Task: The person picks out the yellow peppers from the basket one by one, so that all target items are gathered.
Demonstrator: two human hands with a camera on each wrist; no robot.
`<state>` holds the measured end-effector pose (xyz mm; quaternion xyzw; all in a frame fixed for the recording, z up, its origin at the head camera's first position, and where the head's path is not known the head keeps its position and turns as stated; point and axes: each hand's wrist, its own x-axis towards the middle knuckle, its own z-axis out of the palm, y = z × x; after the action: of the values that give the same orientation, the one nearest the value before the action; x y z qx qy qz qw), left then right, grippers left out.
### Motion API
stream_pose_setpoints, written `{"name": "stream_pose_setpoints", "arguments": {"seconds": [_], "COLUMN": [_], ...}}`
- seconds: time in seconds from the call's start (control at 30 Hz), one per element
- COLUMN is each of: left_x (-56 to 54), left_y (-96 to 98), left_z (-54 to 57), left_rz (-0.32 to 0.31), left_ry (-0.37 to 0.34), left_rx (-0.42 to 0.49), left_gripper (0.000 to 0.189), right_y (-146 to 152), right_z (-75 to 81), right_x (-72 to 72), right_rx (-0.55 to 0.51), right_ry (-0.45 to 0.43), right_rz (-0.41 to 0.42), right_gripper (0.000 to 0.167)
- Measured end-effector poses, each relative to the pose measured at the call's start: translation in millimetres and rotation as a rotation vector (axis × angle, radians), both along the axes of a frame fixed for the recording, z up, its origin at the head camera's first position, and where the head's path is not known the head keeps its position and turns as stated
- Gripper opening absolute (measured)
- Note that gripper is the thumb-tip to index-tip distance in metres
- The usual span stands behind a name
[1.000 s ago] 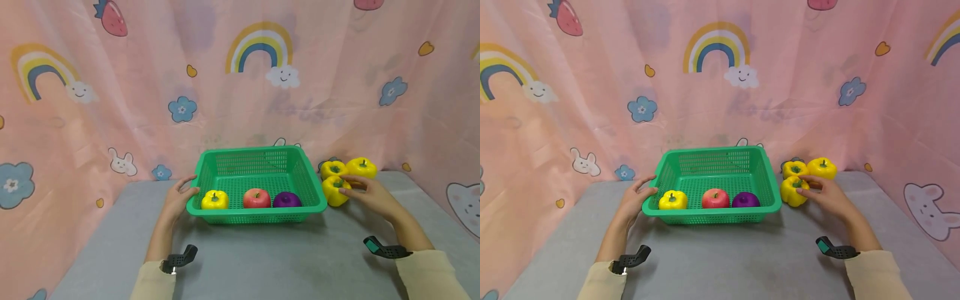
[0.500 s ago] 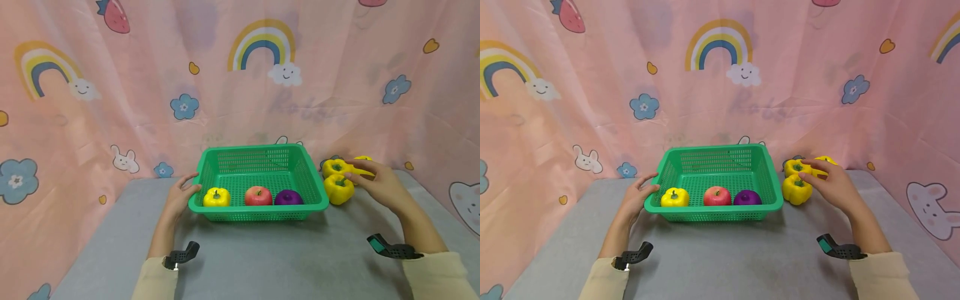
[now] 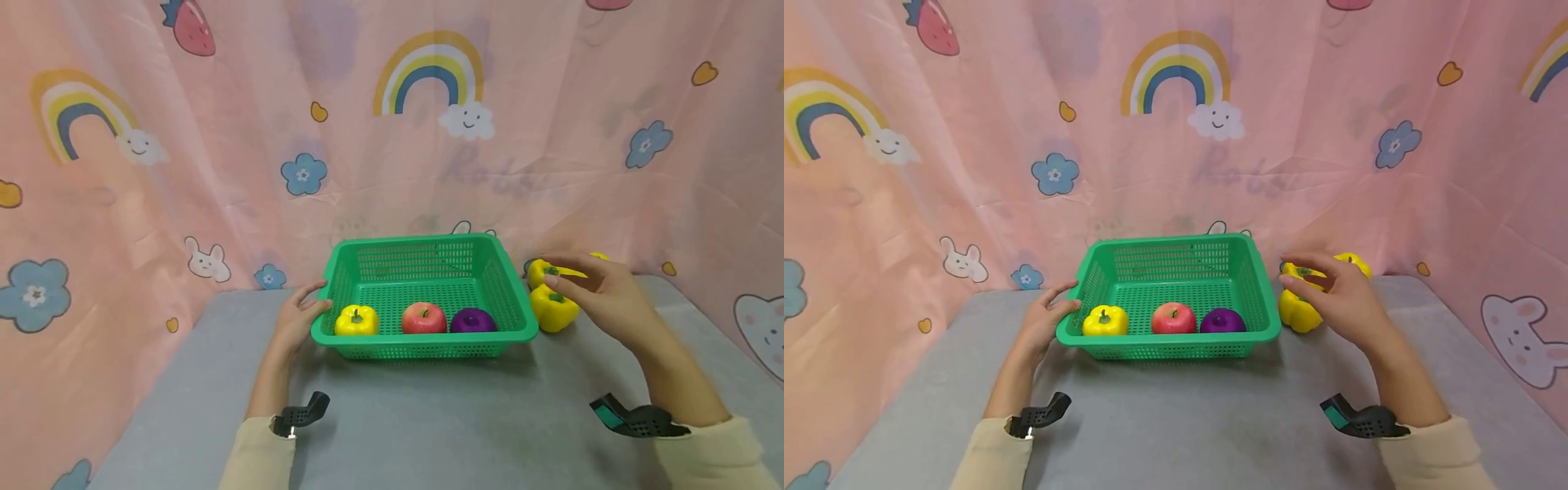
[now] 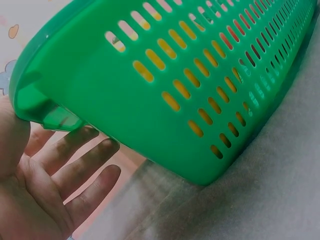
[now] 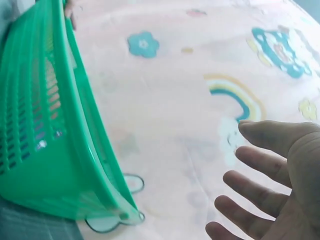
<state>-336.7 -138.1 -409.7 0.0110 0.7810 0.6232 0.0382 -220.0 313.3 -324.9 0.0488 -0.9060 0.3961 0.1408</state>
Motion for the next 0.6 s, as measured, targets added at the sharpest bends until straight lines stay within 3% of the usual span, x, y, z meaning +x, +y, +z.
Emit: {"name": "stream_pose_setpoints", "arguments": {"seconds": [0.3,0.6], "left_x": [-2.3,-1.8], "left_y": [2.8,1.8], "left_z": [-3.1,-2.4], "left_rz": [0.006,0.018], "left_ry": [0.021,0.023], "left_rx": [-0.006,0.016], "left_gripper": [0.051,0.05], "right_y": [-30,-77], "right_z": [-1.2,-10.5], "right_x": [-0.9,-15.1], "right_rx": [-0.037,-0.107], "right_ry": [0.051,0.0], "right_rz": [0.149,0.279], "right_gripper": [0.04,0.037]}}
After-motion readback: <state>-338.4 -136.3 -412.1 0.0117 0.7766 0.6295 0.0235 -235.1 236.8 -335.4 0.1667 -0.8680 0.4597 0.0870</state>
